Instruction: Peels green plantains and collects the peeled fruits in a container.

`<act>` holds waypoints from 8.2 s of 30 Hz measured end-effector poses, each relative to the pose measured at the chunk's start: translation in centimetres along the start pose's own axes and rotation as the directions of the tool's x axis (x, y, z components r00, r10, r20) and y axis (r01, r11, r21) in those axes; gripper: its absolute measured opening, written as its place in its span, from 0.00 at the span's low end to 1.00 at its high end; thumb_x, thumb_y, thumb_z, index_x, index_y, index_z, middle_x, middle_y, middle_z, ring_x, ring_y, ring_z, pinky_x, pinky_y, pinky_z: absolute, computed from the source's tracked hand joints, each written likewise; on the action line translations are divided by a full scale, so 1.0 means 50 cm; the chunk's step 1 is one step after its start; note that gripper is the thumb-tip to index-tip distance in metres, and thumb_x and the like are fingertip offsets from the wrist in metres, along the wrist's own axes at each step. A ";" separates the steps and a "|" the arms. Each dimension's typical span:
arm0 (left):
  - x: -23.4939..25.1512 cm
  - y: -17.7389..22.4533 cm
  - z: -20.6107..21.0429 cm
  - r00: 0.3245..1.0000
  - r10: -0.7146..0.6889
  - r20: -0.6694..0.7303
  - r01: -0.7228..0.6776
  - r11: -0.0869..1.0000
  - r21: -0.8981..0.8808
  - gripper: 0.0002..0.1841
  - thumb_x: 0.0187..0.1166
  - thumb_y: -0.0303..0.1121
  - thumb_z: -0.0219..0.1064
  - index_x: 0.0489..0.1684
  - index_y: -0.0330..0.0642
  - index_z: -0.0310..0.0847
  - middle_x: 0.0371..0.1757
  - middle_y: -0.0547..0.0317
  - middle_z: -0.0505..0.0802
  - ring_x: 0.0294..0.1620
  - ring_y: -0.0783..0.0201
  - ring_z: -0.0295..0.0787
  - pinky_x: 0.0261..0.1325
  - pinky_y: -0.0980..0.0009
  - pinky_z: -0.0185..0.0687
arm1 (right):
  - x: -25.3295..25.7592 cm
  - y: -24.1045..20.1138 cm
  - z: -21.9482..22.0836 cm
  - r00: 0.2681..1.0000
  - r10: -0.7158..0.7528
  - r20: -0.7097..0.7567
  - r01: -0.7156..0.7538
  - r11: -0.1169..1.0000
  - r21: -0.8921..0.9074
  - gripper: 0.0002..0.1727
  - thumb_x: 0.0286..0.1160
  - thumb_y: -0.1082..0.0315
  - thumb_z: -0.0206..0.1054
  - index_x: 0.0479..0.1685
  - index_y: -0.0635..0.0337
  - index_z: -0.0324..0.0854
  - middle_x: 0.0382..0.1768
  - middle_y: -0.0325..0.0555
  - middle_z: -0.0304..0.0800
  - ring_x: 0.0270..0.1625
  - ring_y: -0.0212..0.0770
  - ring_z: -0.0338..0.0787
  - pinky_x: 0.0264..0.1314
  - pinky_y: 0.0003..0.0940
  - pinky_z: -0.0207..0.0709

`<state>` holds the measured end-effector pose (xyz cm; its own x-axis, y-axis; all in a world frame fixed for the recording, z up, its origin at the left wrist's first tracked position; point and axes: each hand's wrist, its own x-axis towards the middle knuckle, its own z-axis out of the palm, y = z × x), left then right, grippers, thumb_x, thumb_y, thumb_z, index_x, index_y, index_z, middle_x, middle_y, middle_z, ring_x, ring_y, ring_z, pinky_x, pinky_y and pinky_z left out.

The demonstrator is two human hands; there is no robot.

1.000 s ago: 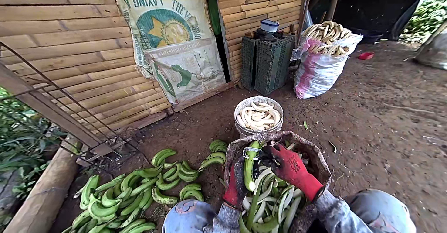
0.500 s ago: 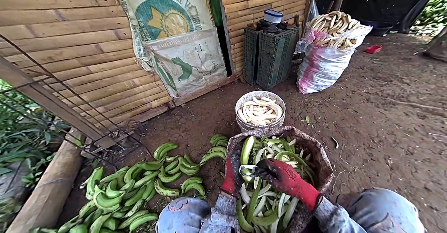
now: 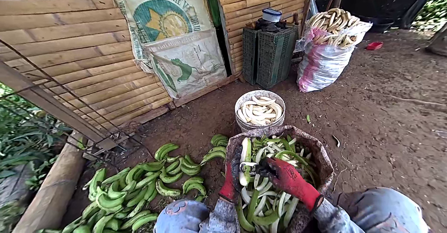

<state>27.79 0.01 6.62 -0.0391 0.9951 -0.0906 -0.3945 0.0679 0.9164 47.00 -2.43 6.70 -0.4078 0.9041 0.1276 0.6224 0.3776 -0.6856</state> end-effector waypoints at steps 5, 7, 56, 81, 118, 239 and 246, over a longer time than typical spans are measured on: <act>-0.059 0.033 0.037 0.989 -0.133 0.062 0.103 0.928 0.358 0.20 0.95 0.36 0.45 0.68 0.30 0.75 0.43 0.55 0.88 0.37 0.72 0.85 0.44 0.75 0.84 | 0.055 0.027 -0.085 0.913 0.257 -0.317 -0.320 0.933 -0.165 0.27 0.74 0.68 0.67 0.75 0.66 0.77 0.66 0.68 0.85 0.67 0.67 0.86 0.68 0.62 0.77; -0.034 0.014 0.027 0.998 -0.053 -0.022 0.057 0.964 0.261 0.21 0.96 0.38 0.42 0.63 0.31 0.75 0.35 0.56 0.88 0.28 0.69 0.86 0.34 0.73 0.87 | 0.043 0.025 -0.086 0.927 0.239 -0.290 -0.270 0.960 -0.070 0.26 0.75 0.66 0.66 0.74 0.65 0.78 0.63 0.64 0.88 0.65 0.62 0.88 0.68 0.60 0.77; 0.009 0.013 0.030 0.997 0.031 -0.075 -0.054 0.943 -0.327 0.22 0.97 0.41 0.35 0.53 0.41 0.76 0.28 0.63 0.87 0.22 0.73 0.86 0.26 0.79 0.86 | 0.020 0.001 0.020 0.840 -0.421 -0.343 0.297 0.885 -0.359 0.19 0.68 0.54 0.69 0.53 0.52 0.92 0.45 0.54 0.95 0.50 0.59 0.94 0.49 0.54 0.87; 0.006 -0.024 0.007 0.984 0.179 -0.020 -0.164 0.936 0.310 0.17 0.91 0.30 0.51 0.66 0.29 0.80 0.52 0.53 0.91 0.45 0.72 0.86 0.53 0.76 0.82 | 0.043 0.047 -0.021 0.913 0.150 -0.380 -0.178 0.983 -0.039 0.25 0.74 0.57 0.69 0.66 0.63 0.84 0.56 0.61 0.91 0.57 0.59 0.92 0.60 0.57 0.83; 0.035 -0.275 -0.678 0.673 -0.287 -0.682 0.735 0.151 0.662 0.27 0.87 0.36 0.59 0.82 0.29 0.68 0.77 0.29 0.79 0.79 0.34 0.74 0.80 0.38 0.67 | 0.269 0.054 -0.054 0.978 0.209 -0.022 -0.190 0.834 -0.517 0.31 0.69 0.57 0.80 0.75 0.53 0.81 0.59 0.68 0.89 0.58 0.73 0.89 0.58 0.77 0.76; -0.062 0.050 0.081 0.987 0.122 0.105 -0.158 0.592 0.790 0.24 0.89 0.24 0.50 0.80 0.16 0.62 0.78 0.23 0.75 0.84 0.44 0.69 0.88 0.62 0.57 | 0.032 -0.005 -0.046 0.950 0.092 -0.298 -0.128 0.986 -0.105 0.21 0.74 0.68 0.65 0.67 0.61 0.85 0.55 0.63 0.90 0.58 0.63 0.91 0.61 0.60 0.81; -0.022 0.022 0.074 0.971 0.240 -0.005 -0.234 0.950 0.207 0.20 0.93 0.34 0.42 0.58 0.29 0.78 0.31 0.55 0.90 0.25 0.71 0.87 0.28 0.76 0.86 | 0.025 0.029 -0.035 0.889 0.033 -0.457 -0.028 0.999 0.018 0.20 0.75 0.61 0.67 0.62 0.62 0.87 0.53 0.57 0.93 0.55 0.53 0.93 0.61 0.51 0.84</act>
<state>30.78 -0.75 9.18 -0.1377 0.9819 0.1302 -0.1761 -0.1536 0.9723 48.58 -0.42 7.12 -0.0368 0.9074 0.4187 0.6216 0.3489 -0.7013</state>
